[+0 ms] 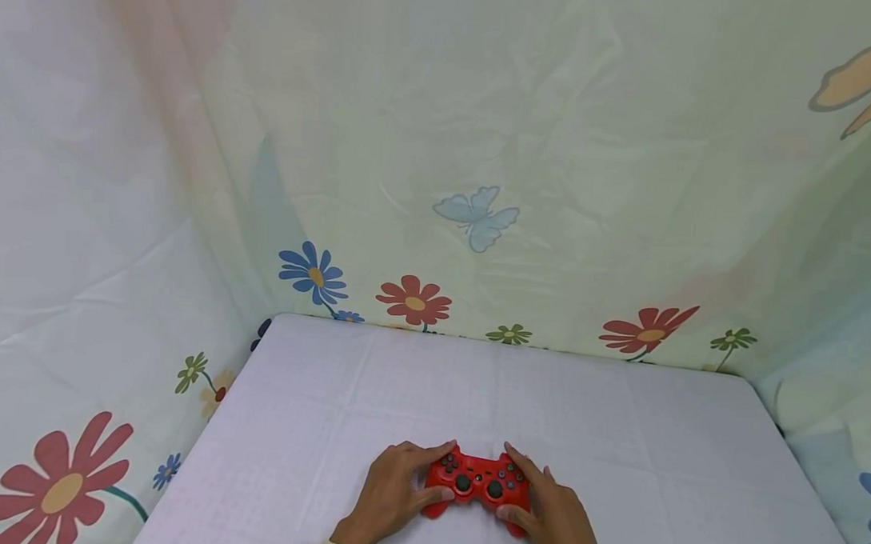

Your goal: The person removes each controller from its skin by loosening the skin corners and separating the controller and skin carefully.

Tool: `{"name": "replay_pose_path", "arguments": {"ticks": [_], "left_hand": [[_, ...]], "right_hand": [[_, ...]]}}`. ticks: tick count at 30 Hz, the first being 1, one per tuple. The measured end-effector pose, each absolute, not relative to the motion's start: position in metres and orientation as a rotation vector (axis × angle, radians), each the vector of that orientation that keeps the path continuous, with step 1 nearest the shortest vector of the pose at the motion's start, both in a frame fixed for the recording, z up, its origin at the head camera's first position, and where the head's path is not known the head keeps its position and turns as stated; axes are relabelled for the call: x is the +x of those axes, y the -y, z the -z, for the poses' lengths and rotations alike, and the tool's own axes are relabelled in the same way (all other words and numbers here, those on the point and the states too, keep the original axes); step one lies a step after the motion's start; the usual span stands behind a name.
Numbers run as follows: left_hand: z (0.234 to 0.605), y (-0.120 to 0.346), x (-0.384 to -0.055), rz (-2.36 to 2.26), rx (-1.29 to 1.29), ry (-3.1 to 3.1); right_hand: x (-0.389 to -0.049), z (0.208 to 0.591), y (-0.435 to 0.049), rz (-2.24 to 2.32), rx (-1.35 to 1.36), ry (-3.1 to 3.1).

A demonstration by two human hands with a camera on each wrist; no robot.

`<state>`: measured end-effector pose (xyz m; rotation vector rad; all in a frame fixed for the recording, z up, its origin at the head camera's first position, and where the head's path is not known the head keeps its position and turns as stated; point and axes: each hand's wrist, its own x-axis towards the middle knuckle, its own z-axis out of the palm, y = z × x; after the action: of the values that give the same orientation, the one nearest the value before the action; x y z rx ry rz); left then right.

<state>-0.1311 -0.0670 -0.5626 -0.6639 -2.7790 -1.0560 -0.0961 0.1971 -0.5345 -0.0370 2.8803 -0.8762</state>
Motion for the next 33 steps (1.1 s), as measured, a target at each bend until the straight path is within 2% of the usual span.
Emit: {"name": "replay_pose_path", "arguments": {"ticks": [17,33], "left_hand": [[0.556,0.068,-0.129,1.180,-0.559,2.624],[0.555,0.065,-0.125,1.151,-0.615,2.450]], "right_hand": [[-0.091,0.530,-0.183,0.941,-0.025,-3.069],[-0.088,0.541,-0.184,1.045,-0.193,-3.356]]}}
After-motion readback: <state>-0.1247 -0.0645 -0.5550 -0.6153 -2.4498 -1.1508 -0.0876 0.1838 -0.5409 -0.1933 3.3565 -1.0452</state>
